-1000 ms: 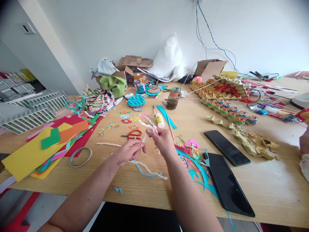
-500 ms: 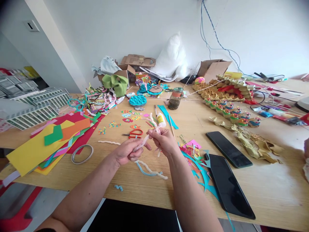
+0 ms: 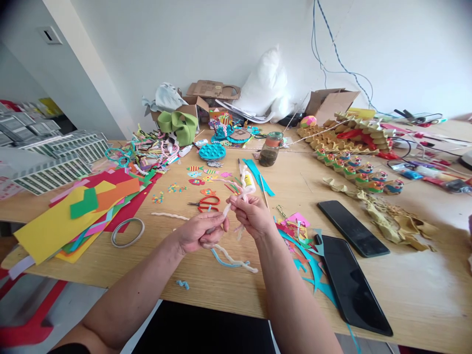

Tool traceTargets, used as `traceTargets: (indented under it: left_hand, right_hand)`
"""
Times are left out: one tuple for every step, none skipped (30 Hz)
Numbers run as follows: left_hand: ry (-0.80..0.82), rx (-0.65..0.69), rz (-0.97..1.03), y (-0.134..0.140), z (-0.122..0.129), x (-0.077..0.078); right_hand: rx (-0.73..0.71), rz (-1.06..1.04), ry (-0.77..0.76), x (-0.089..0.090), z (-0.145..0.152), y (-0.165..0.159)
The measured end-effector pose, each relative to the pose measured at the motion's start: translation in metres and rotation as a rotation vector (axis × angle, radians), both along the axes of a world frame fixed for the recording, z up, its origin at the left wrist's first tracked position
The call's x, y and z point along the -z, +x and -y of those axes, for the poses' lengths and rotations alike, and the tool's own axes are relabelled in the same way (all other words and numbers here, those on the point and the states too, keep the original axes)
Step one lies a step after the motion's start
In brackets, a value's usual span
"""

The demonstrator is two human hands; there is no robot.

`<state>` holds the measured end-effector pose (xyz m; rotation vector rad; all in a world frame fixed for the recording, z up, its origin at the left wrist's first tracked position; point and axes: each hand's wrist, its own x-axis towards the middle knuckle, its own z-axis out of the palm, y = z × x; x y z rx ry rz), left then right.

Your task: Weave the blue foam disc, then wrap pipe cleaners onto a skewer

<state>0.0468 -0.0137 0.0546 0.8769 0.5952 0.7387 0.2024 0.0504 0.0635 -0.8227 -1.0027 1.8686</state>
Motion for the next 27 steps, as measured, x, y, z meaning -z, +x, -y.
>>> traceTargets:
  left_hand:
    - [-0.003, 0.003, 0.014, 0.000, 0.000, 0.000]
    - [-0.003, 0.005, 0.029, 0.001, 0.000, 0.001]
    - [0.000, 0.005, 0.044, 0.002, 0.000, 0.002]
    - [0.004, 0.000, 0.053, 0.002, 0.000, 0.002]
    - [0.010, -0.007, 0.055, 0.003, 0.000, 0.003]
    - [0.017, -0.012, 0.049, 0.004, 0.000, 0.003]
    - [0.024, -0.012, 0.037, 0.004, 0.000, 0.003]
    - [0.030, -0.008, 0.022, 0.004, 0.000, 0.003]
    - [0.033, -0.001, 0.013, 0.004, 0.000, 0.003]
    - [0.032, 0.008, 0.012, 0.004, -0.001, 0.002]
    - [0.027, 0.016, 0.018, 0.003, -0.001, 0.001]
    - [0.017, 0.020, 0.028, 0.003, -0.002, 0.000]
    - [0.003, 0.024, 0.041, 0.002, -0.003, -0.001]
    - [-0.013, 0.025, 0.051, 0.001, -0.004, -0.002]
    - [-0.030, 0.026, 0.056, 0.001, -0.006, -0.004]
    - [-0.051, 0.026, 0.055, 0.000, -0.007, -0.005]
    - [-0.075, 0.027, 0.051, 0.000, -0.008, -0.006]
    - [-0.099, 0.033, 0.042, 0.000, -0.009, -0.006]
    - [-0.118, 0.043, 0.026, 0.000, -0.010, -0.007]
    - [-0.129, 0.056, 0.004, 0.001, -0.010, -0.007]
    - [-0.130, 0.067, -0.024, 0.002, -0.010, -0.007]
    - [-0.122, 0.070, -0.057, 0.003, -0.009, -0.007]
    - [-0.104, 0.065, -0.090, 0.005, -0.008, -0.006]
    - [-0.086, 0.050, -0.117, 0.007, -0.006, -0.005]
    - [-0.069, 0.028, -0.135, 0.008, -0.005, -0.004]
    - [-0.057, 0.009, -0.143, 0.010, -0.004, -0.003]
    - [-0.049, -0.005, -0.143, 0.010, -0.004, -0.002]
  right_hand:
    - [-0.002, -0.004, 0.005, 0.000, 0.000, 0.000]
    - [-0.004, -0.007, 0.015, 0.001, -0.001, 0.001]
    - [-0.008, -0.010, 0.026, 0.001, -0.001, 0.002]
    - [-0.012, -0.013, 0.036, 0.002, -0.002, 0.003]
    - [-0.020, -0.014, 0.045, 0.003, -0.002, 0.004]
    - [-0.029, -0.016, 0.050, 0.004, -0.003, 0.005]
    - [-0.041, -0.018, 0.052, 0.004, -0.003, 0.006]
    - [-0.054, -0.018, 0.051, 0.004, -0.003, 0.007]
    - [-0.071, -0.014, 0.049, 0.003, -0.003, 0.007]
    - [-0.088, -0.007, 0.048, 0.003, -0.002, 0.007]
    - [-0.106, 0.000, 0.049, 0.001, -0.002, 0.007]
    - [-0.124, 0.010, 0.057, 0.000, -0.001, 0.007]
    - [-0.147, 0.024, 0.073, -0.001, 0.000, 0.006]
    - [-0.172, 0.039, 0.098, -0.002, 0.001, 0.005]
    - [-0.198, 0.052, 0.124, -0.003, 0.002, 0.004]
    - [-0.221, 0.061, 0.149, -0.004, 0.003, 0.003]
    - [-0.239, 0.065, 0.169, -0.005, 0.004, 0.002]
    - [-0.250, 0.065, 0.183, -0.005, 0.005, 0.001]
    - [-0.252, 0.062, 0.189, -0.005, 0.006, 0.000]
    - [-0.251, 0.061, 0.189, -0.005, 0.007, -0.001]
    - [-0.249, 0.064, 0.184, -0.004, 0.008, -0.001]
    - [-0.249, 0.069, 0.175, -0.003, 0.009, -0.002]
    - [-0.253, 0.074, 0.163, -0.002, 0.009, -0.002]
    - [-0.256, 0.078, 0.152, -0.001, 0.009, -0.003]
    - [-0.255, 0.082, 0.146, -0.001, 0.009, -0.003]
    - [-0.244, 0.086, 0.144, 0.000, 0.009, -0.002]
    - [-0.220, 0.090, 0.146, 0.000, 0.008, -0.002]
